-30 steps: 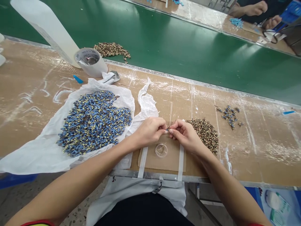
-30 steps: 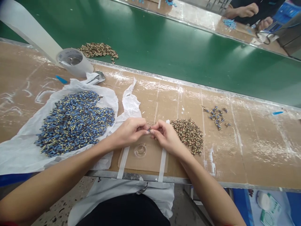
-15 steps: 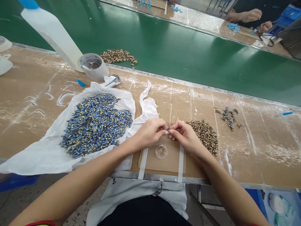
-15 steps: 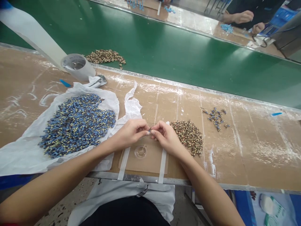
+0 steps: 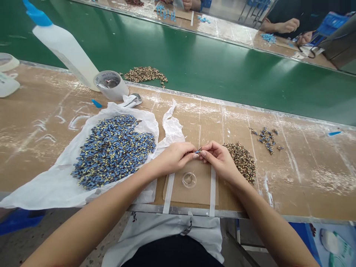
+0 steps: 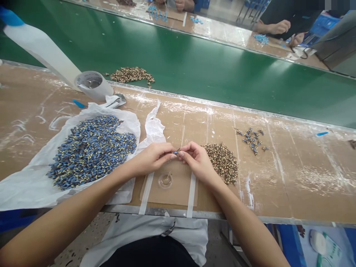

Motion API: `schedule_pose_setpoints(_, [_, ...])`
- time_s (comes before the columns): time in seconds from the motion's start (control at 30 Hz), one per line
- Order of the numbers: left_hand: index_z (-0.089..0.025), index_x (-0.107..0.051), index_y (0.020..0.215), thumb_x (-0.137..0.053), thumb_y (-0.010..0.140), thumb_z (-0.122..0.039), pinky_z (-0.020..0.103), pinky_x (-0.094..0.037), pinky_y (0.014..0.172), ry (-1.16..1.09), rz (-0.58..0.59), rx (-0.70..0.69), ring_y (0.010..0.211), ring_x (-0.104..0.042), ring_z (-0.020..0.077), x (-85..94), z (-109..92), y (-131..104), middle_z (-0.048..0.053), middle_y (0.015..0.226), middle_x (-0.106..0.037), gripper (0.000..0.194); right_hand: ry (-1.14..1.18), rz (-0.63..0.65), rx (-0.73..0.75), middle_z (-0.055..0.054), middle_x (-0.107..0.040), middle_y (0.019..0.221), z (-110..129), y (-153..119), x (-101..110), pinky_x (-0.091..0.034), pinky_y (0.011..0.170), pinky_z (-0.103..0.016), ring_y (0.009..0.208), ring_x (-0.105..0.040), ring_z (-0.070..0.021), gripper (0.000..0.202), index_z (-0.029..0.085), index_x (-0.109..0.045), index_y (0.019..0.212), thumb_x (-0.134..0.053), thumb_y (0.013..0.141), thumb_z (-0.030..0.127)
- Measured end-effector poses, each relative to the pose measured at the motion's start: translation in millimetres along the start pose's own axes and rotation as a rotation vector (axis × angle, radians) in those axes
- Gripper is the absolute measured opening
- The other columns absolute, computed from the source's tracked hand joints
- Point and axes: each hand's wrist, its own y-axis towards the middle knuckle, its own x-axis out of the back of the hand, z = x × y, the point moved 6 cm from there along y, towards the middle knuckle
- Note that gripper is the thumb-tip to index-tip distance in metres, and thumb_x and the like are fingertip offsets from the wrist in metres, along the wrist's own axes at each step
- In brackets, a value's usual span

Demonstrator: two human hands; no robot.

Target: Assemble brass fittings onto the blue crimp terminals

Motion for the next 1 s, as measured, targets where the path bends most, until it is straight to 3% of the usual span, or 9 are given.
schedule_pose_setpoints(0.13, [-0.015, -0.053, 0.074, -0.042, 0.098, -0.022, 0.026, -0.036, 0.065, 0.089, 0.006, -0.053, 0.068, -0.051, 0.0149, -5.3, -1, 0, 0.002, 0.071, -0.056, 0.028, 0.007, -0.020, 0.005, -0.001, -0.068, 0.077, 0, 0, 0, -0.051, 0.066, -0.026, 0.070, -0.064, -0.0125, 0.023, 0.019, -0.060, 0.085, -0.072, 0.084, 0.038])
schedule_pose_setpoints(0.5, [-0.017, -0.048, 0.073, -0.037, 0.099, -0.024, 0.026, -0.034, 0.062, 0.080, -0.018, -0.025, 0.063, -0.049, 0.0141, -10.6, 4, -2, 0.000, 0.068, -0.052, 0.029, -0.098, -0.002, 0.050, -0.002, -0.068, 0.081, 3, -2, -1, -0.054, 0.067, -0.028, 0.071, -0.064, -0.0138, 0.025, 0.020, -0.060, 0.094, -0.066, 0.088, 0.043])
schedule_pose_setpoints(0.67, [-0.017, -0.050, 0.074, -0.035, 0.099, -0.025, 0.025, -0.034, 0.062, 0.053, -0.038, -0.041, 0.062, -0.048, 0.0135, -9.7, 5, -2, 0.000, 0.067, -0.054, 0.030, -0.326, 0.074, 0.161, -0.003, -0.064, 0.076, 8, -2, -7, -0.048, 0.063, -0.026, 0.067, -0.059, -0.0131, 0.029, 0.020, -0.055, 0.085, -0.047, 0.100, 0.043])
schedule_pose_setpoints(1.0, [-0.018, -0.058, 0.077, -0.038, 0.097, -0.028, 0.027, -0.033, 0.058, 0.252, 0.001, -0.057, 0.059, -0.053, 0.0158, -17.0, 5, -2, 0.002, 0.064, -0.060, 0.030, -0.642, 0.160, 0.298, 0.002, -0.047, 0.062, 7, -3, -13, -0.036, 0.059, -0.026, 0.056, -0.047, -0.0124, 0.039, 0.022, -0.042, 0.072, -0.031, 0.104, 0.040])
